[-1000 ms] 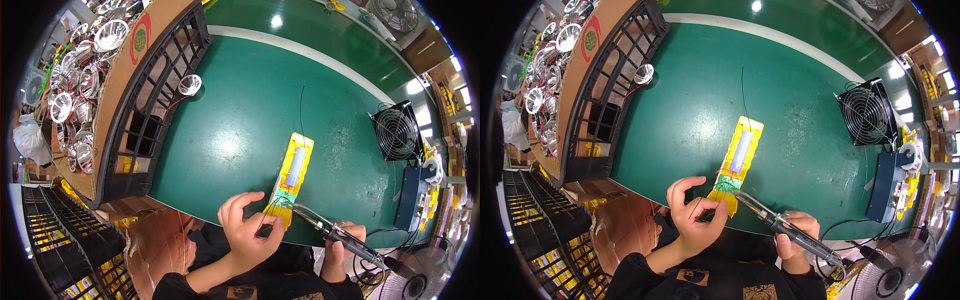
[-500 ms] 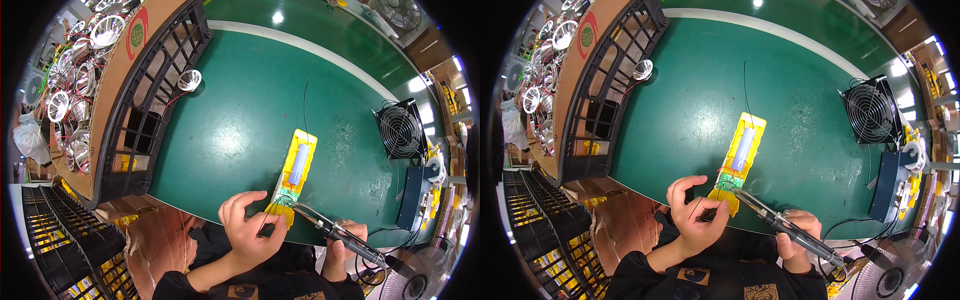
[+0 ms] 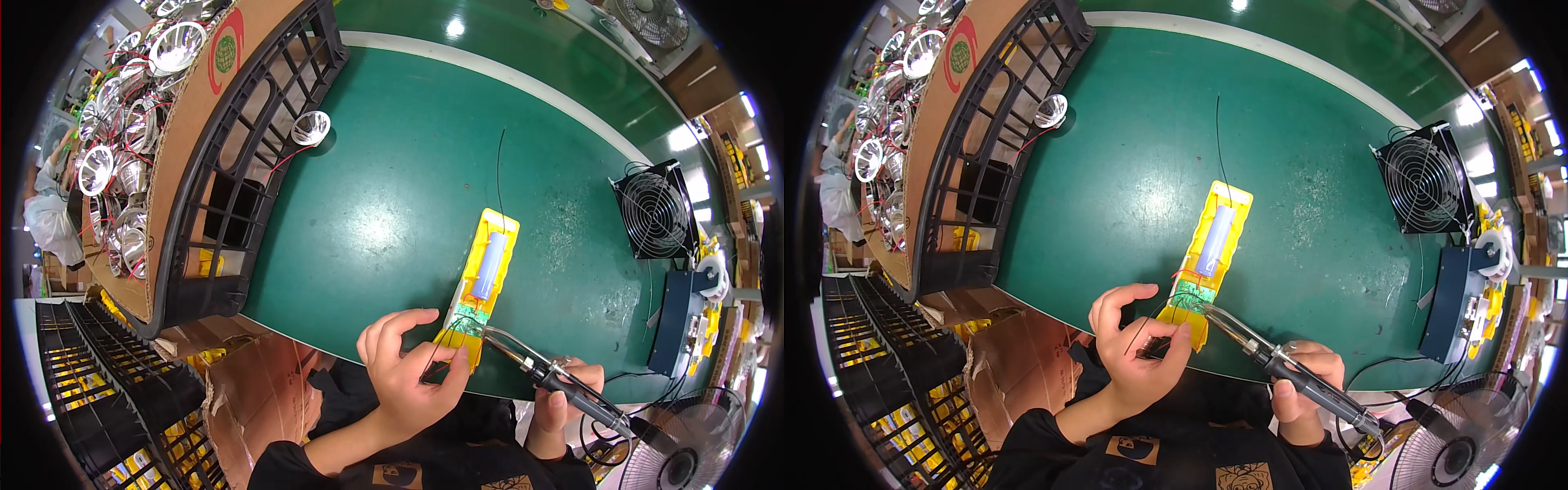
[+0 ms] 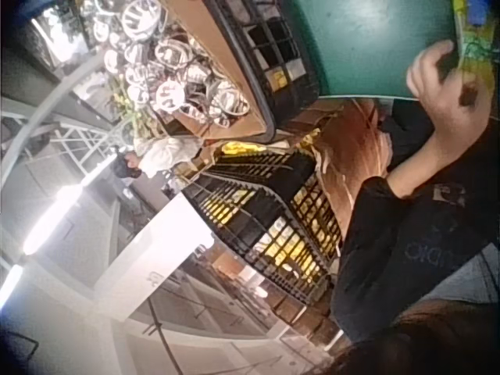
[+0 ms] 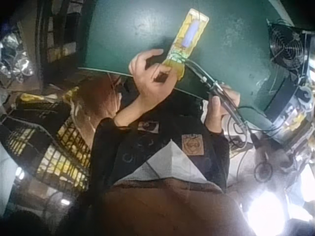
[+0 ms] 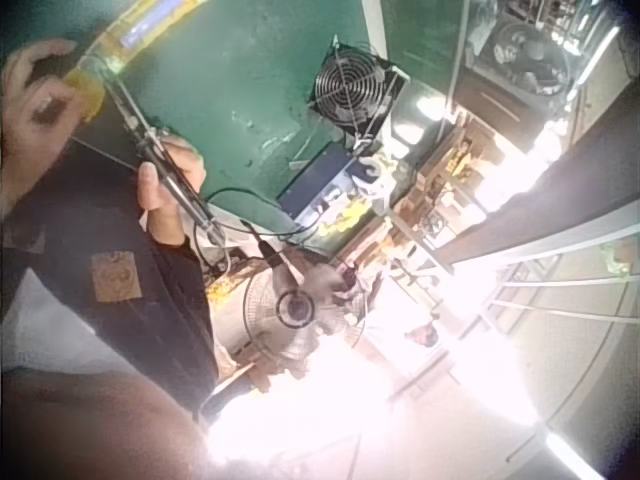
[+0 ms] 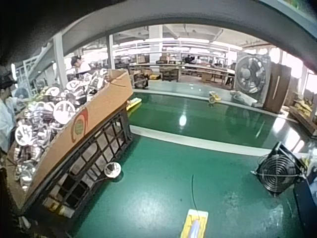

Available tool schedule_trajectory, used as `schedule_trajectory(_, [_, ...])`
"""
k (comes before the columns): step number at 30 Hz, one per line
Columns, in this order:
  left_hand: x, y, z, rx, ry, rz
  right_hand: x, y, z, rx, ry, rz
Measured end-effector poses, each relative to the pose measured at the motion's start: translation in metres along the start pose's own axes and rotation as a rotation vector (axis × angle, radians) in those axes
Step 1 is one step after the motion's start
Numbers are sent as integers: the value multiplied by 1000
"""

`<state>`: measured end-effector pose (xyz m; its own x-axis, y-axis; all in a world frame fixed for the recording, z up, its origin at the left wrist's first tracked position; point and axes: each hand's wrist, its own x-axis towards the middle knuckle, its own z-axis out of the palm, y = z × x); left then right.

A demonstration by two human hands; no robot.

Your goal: The person solders wires to flashlight components using a soldering iron, repeatedly retrieving parts from crates and placing the assembled flashlights onto a conveyor belt.

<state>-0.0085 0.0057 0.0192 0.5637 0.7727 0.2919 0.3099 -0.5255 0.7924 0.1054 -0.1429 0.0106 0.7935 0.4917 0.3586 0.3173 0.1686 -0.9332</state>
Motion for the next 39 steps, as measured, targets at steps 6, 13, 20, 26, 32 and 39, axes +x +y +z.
schedule_trajectory(6, [-2, -3, 2, -4, 17, 52, 1, 3, 5, -20, 60, -74])
schedule_trajectory(13, [-7, -4, 6, 54, 80, 90, -1, -5, 5, 63, 152, -34])
schedule_trajectory(20, [-9, -2, 5, 65, 86, 94, 1, -9, 3, 52, -20, -26])
schedule_trajectory(26, [-9, -1, 5, 72, 92, 83, 10, -12, 3, -32, -80, -6])
schedule_trajectory(32, [-8, -1, 5, 65, 87, 73, 11, -13, 3, -63, -90, -18])
schedule_trajectory(39, [-9, -2, 5, 49, 64, 65, 9, -14, 4, -37, -70, -44])
